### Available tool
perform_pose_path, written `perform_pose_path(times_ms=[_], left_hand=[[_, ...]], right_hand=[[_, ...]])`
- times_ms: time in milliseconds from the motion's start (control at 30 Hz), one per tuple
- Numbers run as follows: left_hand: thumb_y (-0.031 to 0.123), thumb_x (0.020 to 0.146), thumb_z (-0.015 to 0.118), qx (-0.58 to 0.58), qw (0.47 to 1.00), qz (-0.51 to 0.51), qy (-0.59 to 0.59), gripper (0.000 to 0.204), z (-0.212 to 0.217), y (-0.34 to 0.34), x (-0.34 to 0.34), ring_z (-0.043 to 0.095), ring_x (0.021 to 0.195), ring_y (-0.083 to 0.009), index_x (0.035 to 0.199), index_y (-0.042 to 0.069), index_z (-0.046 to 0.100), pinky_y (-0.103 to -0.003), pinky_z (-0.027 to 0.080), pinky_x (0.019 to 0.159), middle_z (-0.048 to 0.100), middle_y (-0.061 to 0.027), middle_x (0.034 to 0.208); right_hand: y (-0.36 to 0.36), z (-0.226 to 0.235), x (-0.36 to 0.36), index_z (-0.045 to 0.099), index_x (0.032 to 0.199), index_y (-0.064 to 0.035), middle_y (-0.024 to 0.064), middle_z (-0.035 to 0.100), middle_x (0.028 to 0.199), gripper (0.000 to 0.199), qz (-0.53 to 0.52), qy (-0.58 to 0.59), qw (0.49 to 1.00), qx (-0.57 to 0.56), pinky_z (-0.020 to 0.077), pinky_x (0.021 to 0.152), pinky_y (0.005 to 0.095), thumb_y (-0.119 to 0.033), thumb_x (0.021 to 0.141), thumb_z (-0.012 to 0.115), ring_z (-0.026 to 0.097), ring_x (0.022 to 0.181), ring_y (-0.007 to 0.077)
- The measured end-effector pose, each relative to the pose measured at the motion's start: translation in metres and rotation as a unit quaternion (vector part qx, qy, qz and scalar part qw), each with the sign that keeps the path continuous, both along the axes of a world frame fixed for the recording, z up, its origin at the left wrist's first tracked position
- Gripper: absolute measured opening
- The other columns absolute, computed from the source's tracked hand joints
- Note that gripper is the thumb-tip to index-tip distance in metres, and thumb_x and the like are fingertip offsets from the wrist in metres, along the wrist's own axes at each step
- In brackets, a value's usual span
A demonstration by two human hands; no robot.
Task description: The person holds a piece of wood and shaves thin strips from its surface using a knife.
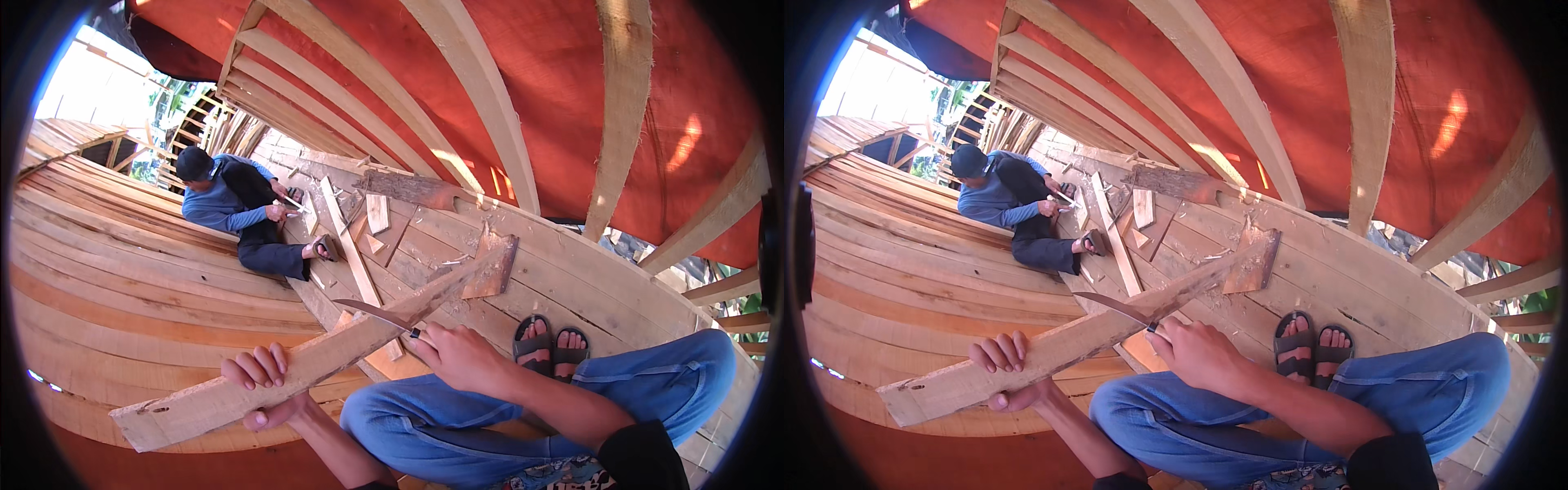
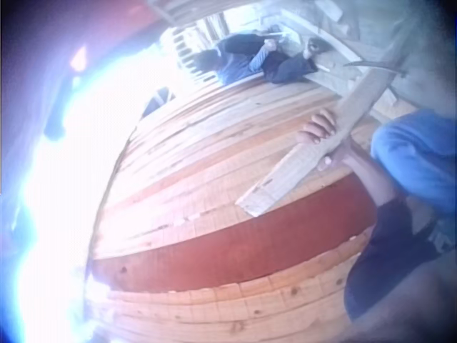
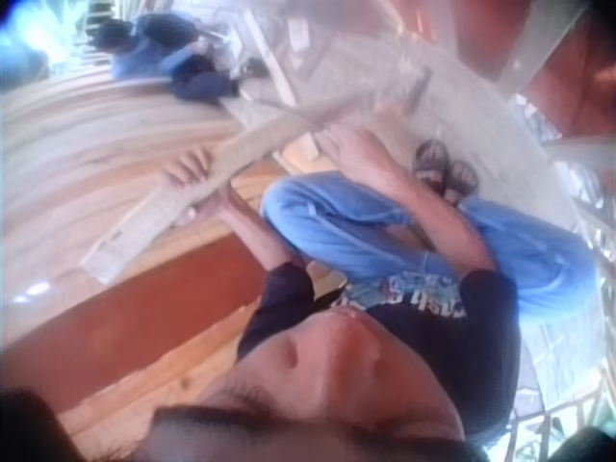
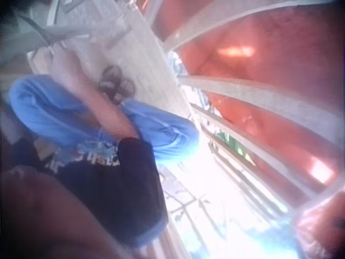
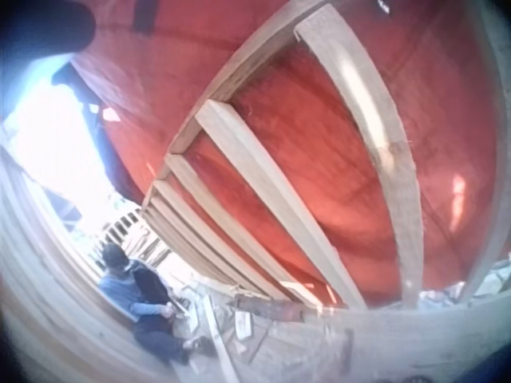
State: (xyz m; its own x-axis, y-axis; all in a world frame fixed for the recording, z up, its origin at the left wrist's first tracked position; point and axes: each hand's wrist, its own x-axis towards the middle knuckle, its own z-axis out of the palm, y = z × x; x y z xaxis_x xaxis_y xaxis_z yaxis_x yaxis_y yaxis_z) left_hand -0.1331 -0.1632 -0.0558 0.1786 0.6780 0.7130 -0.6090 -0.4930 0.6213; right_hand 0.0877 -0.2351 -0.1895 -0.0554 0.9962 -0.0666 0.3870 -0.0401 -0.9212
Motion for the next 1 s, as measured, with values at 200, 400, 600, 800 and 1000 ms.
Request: perform_pose_path(times_ms=[200,400,600,800,1000], left_hand=[[0.018,0.054,0.069,-0.009,1.000,-0.017,0.004,0.040,0.002,-0.002,-0.001,0.041,0.055,-0.0120,0.079,0.013,0.039,-0.027,0.037,0.060,0.038,0.0011,0.063],[0.018,0.055,0.070,-0.013,1.000,0.018,0.000,0.039,0.001,0.001,0.002,0.041,0.056,-0.0123,0.079,0.012,0.039,-0.027,0.037,0.060,0.038,0.0010,0.063],[0.017,0.054,0.070,-0.010,1.000,0.016,-0.005,0.039,0.001,0.002,-0.003,0.041,0.056,-0.0125,0.079,0.012,0.040,-0.027,0.037,0.061,0.038,0.0008,0.063],[0.016,0.054,0.070,-0.008,1.000,-0.008,-0.010,0.039,0.000,0.001,-0.001,0.041,0.056,-0.0124,0.078,0.012,0.039,-0.027,0.037,0.060,0.038,0.0009,0.063],[0.017,0.054,0.069,-0.011,1.000,-0.014,-0.005,0.038,0.000,0.000,-0.002,0.041,0.055,-0.0121,0.079,0.013,0.039,-0.027,0.036,0.060,0.038,0.0009,0.062]], right_hand=[[0.001,-0.011,0.002,0.058,0.095,0.0043,0.0284,0.065,0.076,0.045,-0.031,-0.019,0.999,-0.017,0.0517,0.067,0.0544,-0.039,0.098,0.045,0.066,0.075,0.0453],[0.017,-0.024,0.013,0.057,0.096,0.0041,0.0294,0.064,0.075,0.044,-0.038,-0.024,0.999,0.010,0.0518,0.066,0.0546,-0.038,0.098,0.046,0.065,0.075,0.0480],[0.011,-0.019,0.003,0.058,0.098,0.0033,0.0284,0.065,0.077,0.044,-0.015,-0.036,0.999,-0.018,0.0524,0.066,0.0536,-0.039,0.098,0.046,0.065,0.076,0.0466],[0.001,-0.007,-0.003,0.057,0.096,0.0031,0.0276,0.065,0.075,0.043,-0.015,-0.015,1.000,0.005,0.0520,0.066,0.0546,-0.039,0.098,0.047,0.065,0.074,0.0467],[0.010,-0.026,0.002,0.054,0.091,0.0031,0.0289,0.062,0.071,0.038,-0.057,-0.005,0.998,-0.005,0.0494,0.064,0.0551,-0.034,0.097,0.049,0.062,0.070,0.0482]])
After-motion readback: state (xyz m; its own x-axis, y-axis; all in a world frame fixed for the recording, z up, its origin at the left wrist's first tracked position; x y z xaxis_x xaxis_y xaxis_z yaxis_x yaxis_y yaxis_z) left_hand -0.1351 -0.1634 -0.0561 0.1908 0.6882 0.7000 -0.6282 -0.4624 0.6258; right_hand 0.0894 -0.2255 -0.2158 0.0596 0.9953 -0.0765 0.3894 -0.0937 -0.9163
